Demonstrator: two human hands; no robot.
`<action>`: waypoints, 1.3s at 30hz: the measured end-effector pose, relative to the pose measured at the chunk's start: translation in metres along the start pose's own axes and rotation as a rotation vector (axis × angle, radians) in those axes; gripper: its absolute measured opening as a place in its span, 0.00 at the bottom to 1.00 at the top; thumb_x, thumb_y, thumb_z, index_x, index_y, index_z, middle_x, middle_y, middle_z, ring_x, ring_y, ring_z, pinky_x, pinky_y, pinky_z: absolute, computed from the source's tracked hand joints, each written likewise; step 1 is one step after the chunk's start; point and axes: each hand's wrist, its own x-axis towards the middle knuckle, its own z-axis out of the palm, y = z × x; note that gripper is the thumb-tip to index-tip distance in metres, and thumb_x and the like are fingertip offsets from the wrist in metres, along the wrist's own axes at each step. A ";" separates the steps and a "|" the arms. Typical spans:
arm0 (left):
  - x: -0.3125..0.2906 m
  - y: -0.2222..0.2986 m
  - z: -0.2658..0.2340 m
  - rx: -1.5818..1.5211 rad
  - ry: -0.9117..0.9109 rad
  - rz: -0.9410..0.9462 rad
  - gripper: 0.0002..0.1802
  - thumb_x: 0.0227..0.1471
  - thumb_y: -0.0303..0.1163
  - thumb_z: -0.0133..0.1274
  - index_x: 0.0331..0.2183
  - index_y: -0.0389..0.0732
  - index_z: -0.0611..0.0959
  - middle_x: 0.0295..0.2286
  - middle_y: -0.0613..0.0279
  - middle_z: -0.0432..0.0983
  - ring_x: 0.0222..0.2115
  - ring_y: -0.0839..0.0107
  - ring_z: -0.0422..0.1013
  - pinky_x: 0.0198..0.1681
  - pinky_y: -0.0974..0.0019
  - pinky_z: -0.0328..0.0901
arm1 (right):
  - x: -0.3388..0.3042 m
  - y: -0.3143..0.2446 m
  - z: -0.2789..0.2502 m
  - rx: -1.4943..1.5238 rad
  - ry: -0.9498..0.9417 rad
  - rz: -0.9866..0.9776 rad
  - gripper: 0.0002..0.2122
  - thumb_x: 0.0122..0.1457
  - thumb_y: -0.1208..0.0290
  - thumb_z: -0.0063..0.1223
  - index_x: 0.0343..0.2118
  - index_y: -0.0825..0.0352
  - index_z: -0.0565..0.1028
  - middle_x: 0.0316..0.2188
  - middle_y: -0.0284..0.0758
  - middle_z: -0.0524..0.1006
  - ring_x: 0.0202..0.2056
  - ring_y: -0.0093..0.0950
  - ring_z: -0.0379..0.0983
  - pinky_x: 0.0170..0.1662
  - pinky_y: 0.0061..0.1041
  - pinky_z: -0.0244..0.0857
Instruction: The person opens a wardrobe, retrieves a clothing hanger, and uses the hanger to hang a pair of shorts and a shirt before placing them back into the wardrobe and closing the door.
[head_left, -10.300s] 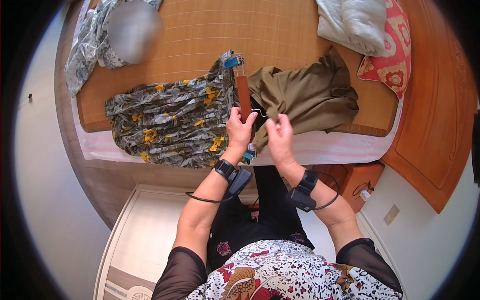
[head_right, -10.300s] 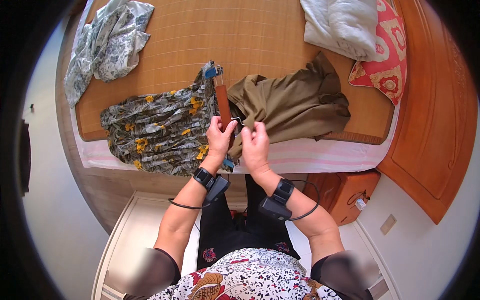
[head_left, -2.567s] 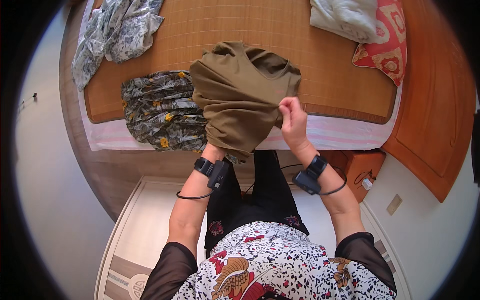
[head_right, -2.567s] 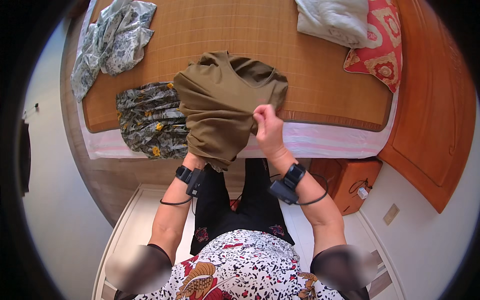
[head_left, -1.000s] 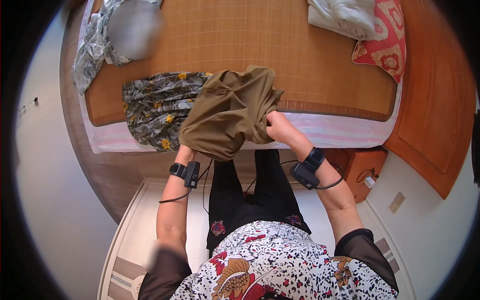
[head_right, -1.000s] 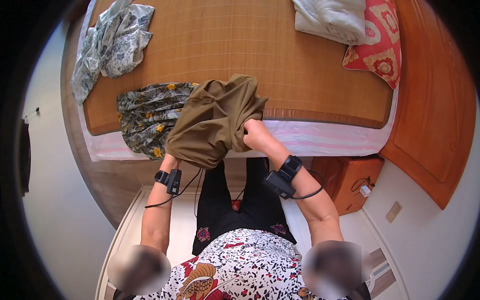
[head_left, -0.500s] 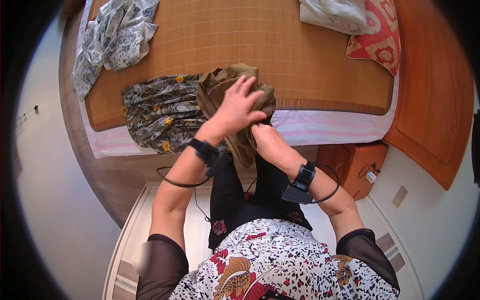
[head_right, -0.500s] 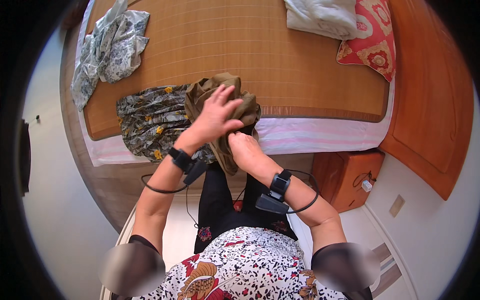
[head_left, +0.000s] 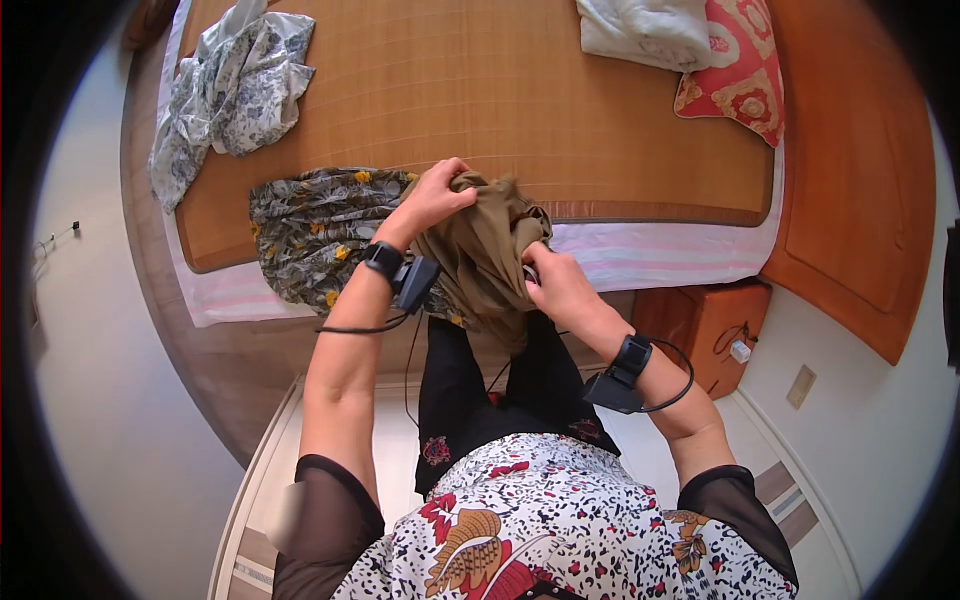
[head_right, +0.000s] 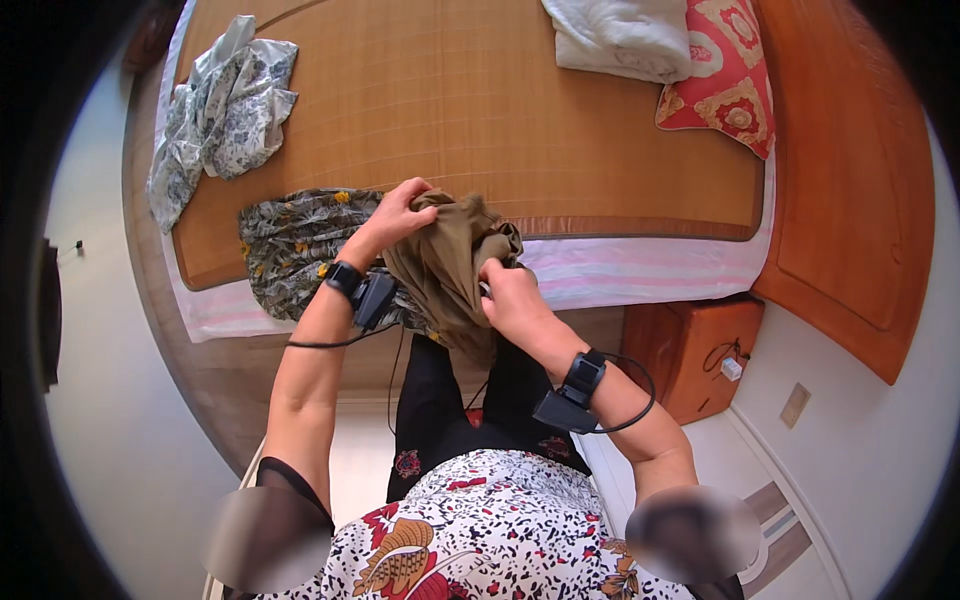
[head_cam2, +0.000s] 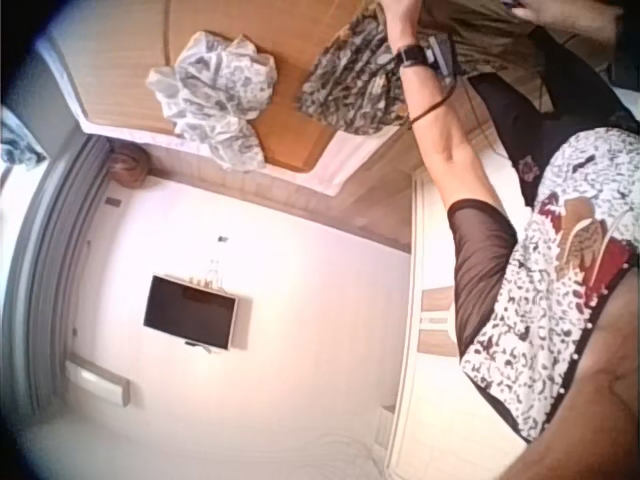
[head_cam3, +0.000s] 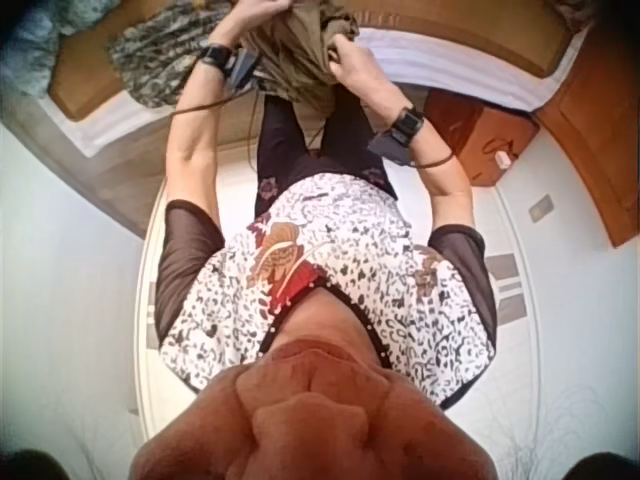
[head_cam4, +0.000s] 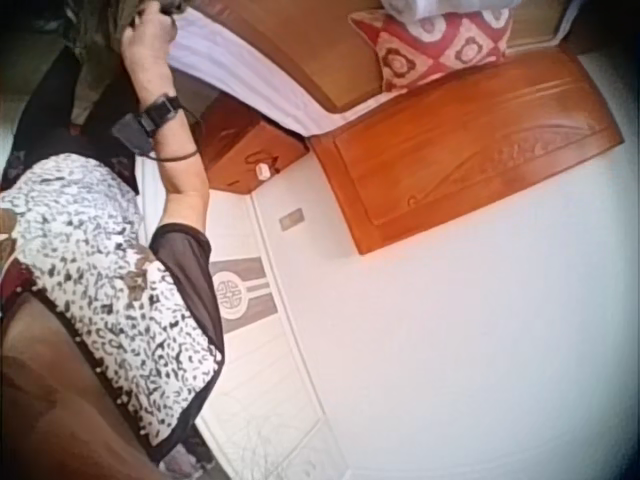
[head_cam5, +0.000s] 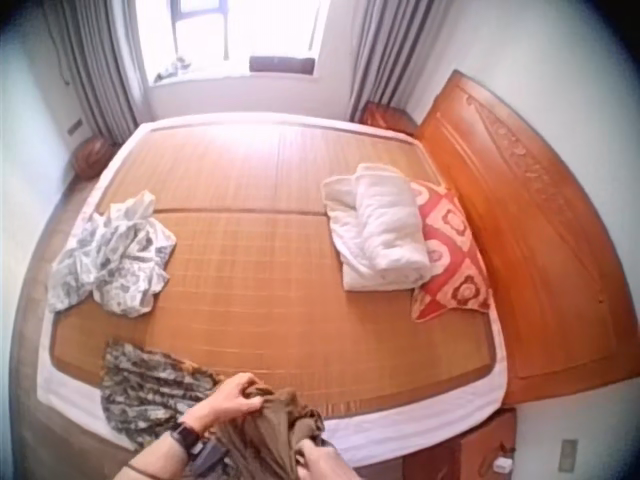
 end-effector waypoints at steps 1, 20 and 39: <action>-0.005 0.012 -0.002 0.063 0.039 0.050 0.20 0.37 0.32 0.56 0.36 0.34 0.75 0.34 0.51 0.72 0.38 0.61 0.70 0.43 0.63 0.66 | -0.002 0.000 -0.015 0.061 -0.004 0.104 0.09 0.45 0.78 0.56 0.30 0.73 0.72 0.25 0.49 0.76 0.31 0.45 0.75 0.34 0.39 0.68; -0.138 0.133 -0.122 -0.559 -0.030 0.234 0.35 0.43 0.19 0.62 0.53 0.37 0.67 0.43 0.61 0.71 0.35 0.81 0.70 0.39 0.74 0.69 | -0.037 -0.161 -0.170 0.506 -0.120 -0.036 0.12 0.53 0.69 0.63 0.25 0.69 0.69 0.21 0.21 0.67 0.23 0.08 0.59 0.24 0.12 0.55; -0.241 0.298 -0.172 -0.198 0.424 0.907 0.07 0.42 0.18 0.58 0.21 0.34 0.75 0.21 0.68 0.68 0.23 0.82 0.63 0.27 0.75 0.59 | -0.110 -0.233 -0.243 -0.063 0.329 -0.337 0.11 0.55 0.72 0.56 0.21 0.74 0.73 0.12 0.27 0.62 0.17 0.14 0.54 0.20 0.22 0.49</action>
